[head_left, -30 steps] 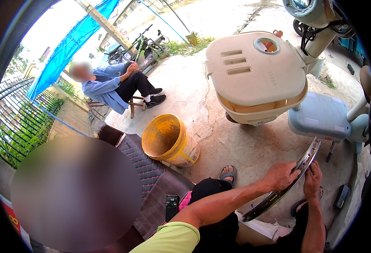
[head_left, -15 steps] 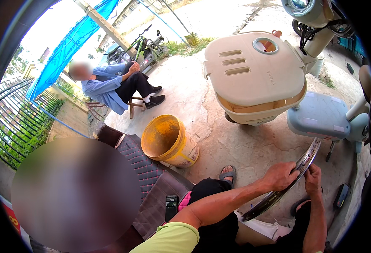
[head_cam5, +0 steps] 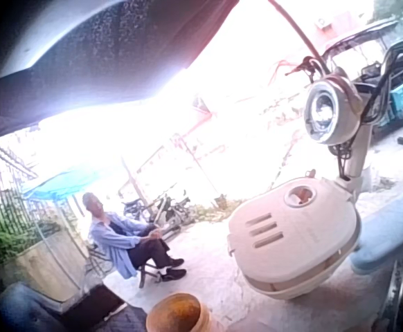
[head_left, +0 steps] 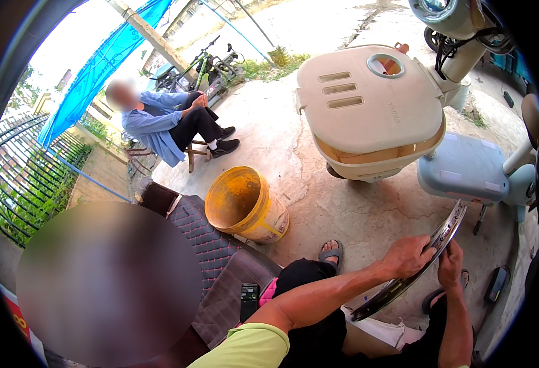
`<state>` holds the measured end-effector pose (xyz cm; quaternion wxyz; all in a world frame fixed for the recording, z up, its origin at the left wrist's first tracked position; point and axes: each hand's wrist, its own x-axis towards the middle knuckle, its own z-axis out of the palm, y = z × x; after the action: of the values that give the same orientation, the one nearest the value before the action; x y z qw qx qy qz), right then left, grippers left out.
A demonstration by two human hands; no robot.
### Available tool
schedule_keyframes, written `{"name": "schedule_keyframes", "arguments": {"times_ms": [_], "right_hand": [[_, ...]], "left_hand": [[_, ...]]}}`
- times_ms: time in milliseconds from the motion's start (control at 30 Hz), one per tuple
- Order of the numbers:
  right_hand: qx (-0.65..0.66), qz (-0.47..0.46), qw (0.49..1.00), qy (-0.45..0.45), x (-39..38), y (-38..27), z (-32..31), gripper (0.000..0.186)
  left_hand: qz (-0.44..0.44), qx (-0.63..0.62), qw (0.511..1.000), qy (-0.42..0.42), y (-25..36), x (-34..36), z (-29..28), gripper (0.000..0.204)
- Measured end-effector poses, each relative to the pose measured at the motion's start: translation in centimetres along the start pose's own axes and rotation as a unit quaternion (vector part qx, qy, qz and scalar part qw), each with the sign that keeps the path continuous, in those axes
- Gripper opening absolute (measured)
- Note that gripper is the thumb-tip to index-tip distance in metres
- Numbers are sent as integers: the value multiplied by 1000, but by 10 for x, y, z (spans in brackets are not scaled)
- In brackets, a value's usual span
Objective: The person sits on the ground and works on a bicycle wheel rim, repeatedly pressing and adjusting small metal components along the rim's edge. The person rotates the rim to access different sections and continues the adjustment process throughout the clip.
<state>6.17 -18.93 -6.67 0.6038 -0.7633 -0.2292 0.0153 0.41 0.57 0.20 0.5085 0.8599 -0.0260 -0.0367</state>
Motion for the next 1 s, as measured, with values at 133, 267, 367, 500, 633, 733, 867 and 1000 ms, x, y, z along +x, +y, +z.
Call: {"name": "schedule_keyframes", "arguments": {"times_ms": [133,267,367,500,633,733,867,1000], "right_hand": [[6,9,999,-48,4,-10,-5,13],[-31,17,998,-55,4,-7,-11,11],[-64,-21,998,1,1,3,-3,10],[-130,-26,990,44,-3,-1,6,11],[-132,-35,989,57,-2,-9,11,10],[-112,-28,991,68,-3,-15,15,10],[-139,-35,987,75,-4,-21,18,9],[-134,-54,986,82,-3,-22,22,8]], "left_hand": [[-2,-6,1000,2,-2,-2,1,33],[-5,-3,1000,-8,2,-2,-2,33],[-4,0,1000,-2,3,0,0,33],[4,4,1000,20,-10,1,9,34],[7,-5,1000,5,-4,2,2,35],[6,6,1000,4,-1,1,0,36],[7,5,1000,10,-2,0,0,36],[3,6,1000,10,-1,0,0,35]]}}
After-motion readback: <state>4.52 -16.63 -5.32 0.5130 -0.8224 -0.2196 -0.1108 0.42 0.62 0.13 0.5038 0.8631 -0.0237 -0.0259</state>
